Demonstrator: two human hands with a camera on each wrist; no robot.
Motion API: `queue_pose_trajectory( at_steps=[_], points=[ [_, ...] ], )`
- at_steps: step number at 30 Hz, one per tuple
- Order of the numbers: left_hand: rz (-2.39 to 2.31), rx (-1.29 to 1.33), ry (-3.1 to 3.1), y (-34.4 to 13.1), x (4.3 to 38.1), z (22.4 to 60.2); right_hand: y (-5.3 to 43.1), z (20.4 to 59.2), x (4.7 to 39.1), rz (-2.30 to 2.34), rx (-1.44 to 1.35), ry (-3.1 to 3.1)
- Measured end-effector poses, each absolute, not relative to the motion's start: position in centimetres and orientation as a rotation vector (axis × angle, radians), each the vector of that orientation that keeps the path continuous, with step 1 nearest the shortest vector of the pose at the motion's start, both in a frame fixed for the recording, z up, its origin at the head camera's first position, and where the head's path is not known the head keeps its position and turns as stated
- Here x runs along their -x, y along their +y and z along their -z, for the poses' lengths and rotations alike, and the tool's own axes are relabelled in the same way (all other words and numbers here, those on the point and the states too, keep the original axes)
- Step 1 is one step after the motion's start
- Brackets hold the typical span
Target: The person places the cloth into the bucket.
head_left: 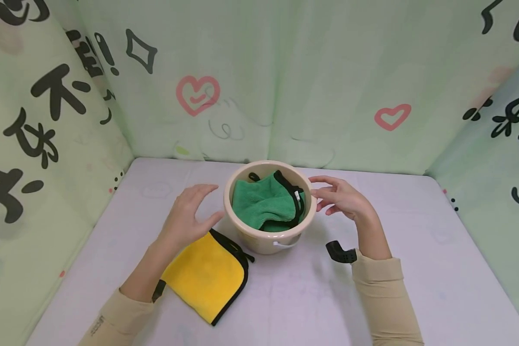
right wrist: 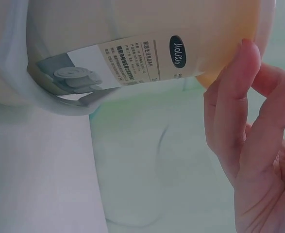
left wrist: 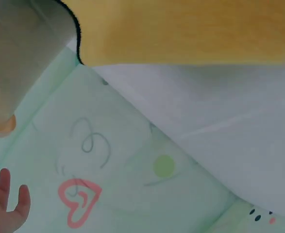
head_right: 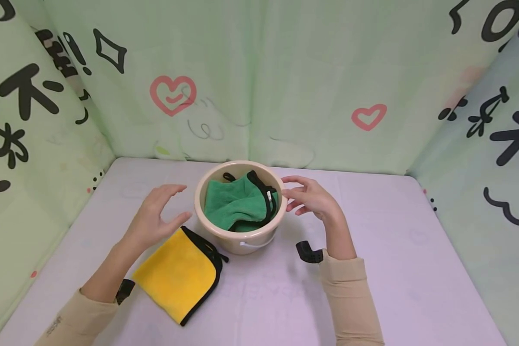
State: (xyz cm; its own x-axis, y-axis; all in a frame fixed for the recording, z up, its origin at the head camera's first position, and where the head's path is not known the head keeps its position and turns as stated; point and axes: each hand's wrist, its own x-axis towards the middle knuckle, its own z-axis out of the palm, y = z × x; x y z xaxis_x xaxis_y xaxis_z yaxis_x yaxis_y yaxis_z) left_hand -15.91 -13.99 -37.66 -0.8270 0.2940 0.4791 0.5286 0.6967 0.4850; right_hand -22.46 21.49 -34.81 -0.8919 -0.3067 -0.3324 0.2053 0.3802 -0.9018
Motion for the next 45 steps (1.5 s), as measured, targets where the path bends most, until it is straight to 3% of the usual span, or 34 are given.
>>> queue_pose_trajectory(
  at_steps=[7, 19, 33, 45],
  points=[
    [0.379, 0.937, -2.411, -16.3, 14.0, 39.9, 21.4, 34.9, 22.5, 1.545, 0.108, 2.180],
    [0.210, 1.260, -2.531, -19.6, 11.5, 45.4, 21.5, 34.8, 22.5, 1.551, 0.116, 2.173],
    [0.152, 1.336, -2.495, -21.9, 9.6, 48.1, 21.7, 34.9, 22.4, 1.545, 0.114, 2.174],
    [0.177, 1.238, -2.596, -20.7, 10.2, 48.6, 21.6, 34.9, 22.4, 1.557, 0.127, 2.167]
  ],
)
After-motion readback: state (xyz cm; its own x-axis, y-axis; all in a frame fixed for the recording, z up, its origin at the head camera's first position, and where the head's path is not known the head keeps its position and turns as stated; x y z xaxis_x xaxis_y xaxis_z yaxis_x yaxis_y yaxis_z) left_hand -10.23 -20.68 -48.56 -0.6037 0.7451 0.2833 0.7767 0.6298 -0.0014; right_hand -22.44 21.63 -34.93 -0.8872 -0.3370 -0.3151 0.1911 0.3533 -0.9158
